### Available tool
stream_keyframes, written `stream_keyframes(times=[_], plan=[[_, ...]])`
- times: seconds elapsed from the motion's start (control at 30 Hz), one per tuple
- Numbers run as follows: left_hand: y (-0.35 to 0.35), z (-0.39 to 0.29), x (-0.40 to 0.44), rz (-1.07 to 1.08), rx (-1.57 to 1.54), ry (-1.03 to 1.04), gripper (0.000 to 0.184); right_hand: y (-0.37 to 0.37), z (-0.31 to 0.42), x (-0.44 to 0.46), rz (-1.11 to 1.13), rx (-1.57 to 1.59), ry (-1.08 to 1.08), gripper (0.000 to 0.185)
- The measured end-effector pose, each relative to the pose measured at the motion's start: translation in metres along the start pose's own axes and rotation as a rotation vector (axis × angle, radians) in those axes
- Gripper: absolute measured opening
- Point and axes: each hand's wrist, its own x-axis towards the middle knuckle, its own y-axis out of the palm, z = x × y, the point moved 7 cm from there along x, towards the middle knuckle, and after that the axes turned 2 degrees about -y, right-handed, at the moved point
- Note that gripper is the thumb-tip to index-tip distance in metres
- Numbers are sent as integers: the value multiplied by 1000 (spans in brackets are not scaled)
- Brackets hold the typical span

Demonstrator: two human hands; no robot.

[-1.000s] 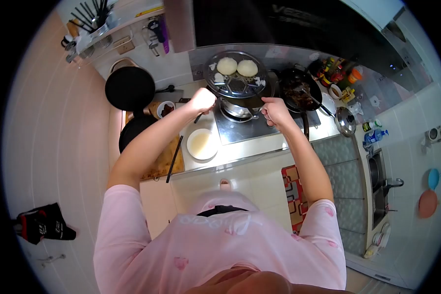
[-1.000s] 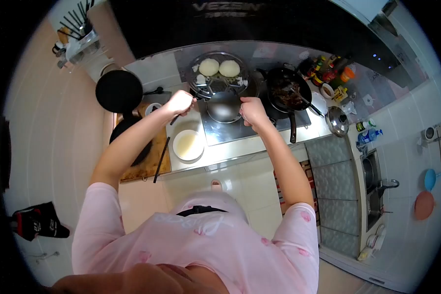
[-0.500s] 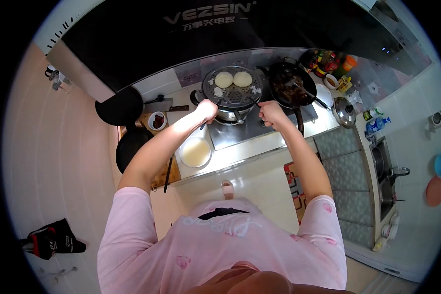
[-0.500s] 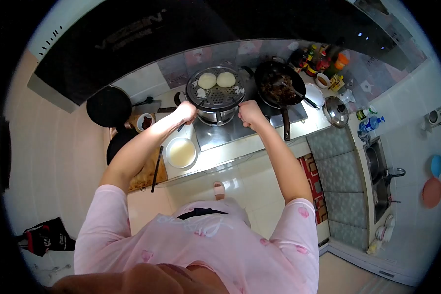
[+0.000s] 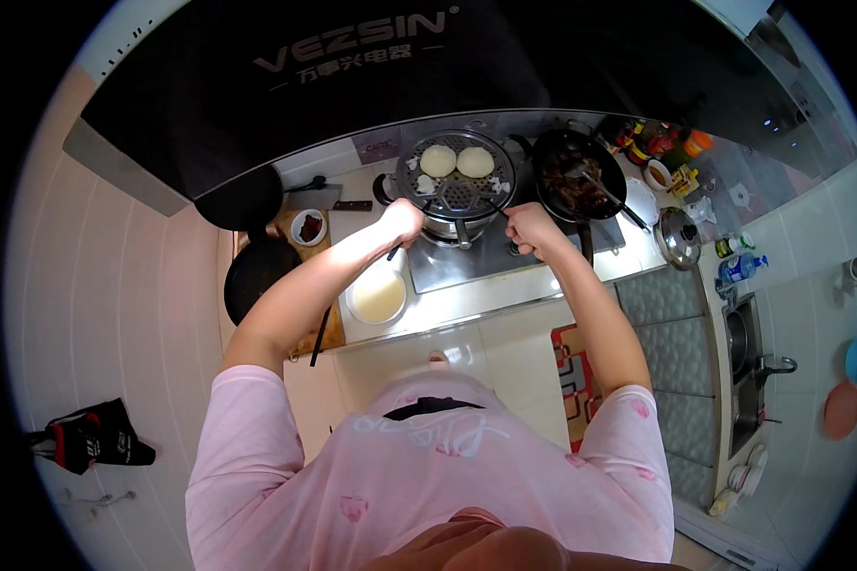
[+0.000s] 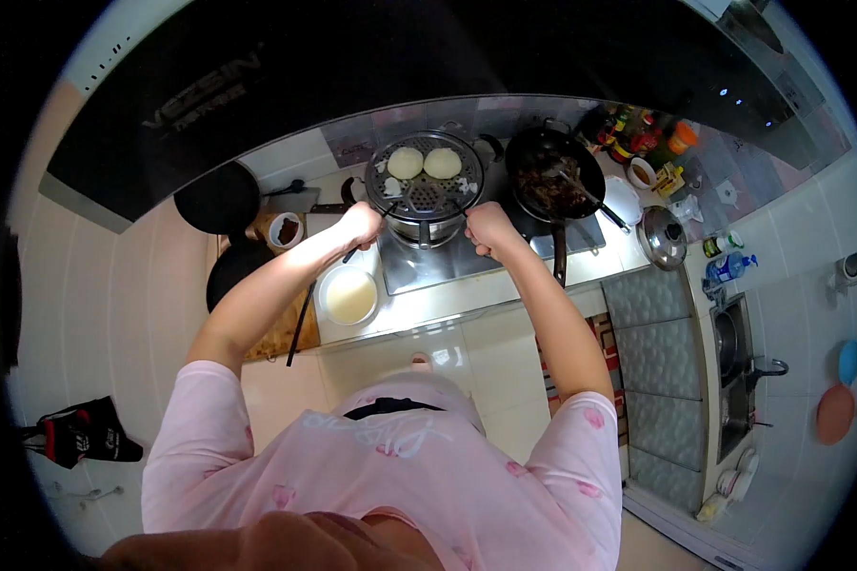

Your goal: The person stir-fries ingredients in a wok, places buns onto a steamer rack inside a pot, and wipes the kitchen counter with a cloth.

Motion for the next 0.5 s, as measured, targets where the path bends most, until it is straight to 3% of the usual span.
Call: stream_keyframes(times=[0.2, 0.27, 0.4, 0.43, 0.5], plan=[[5, 0, 2, -26, -4, -33, 13, -5, -2, 1, -12, 18, -5, 48], [-15, -19, -32, -70, -328, -261, 15, -7, 0, 3, 18, -22, -3, 47], [-39, -39, -61, 47, -653, -342, 25, -15, 10, 11, 108, -181, 42, 40], [-40, -40, -60, 149, -676, -402, 26, -21, 16, 18, 103, -375, 55, 29], [-50, -42, -57, 238, -721, -403, 24, -24, 39, 19, 122, -432, 46, 8]])
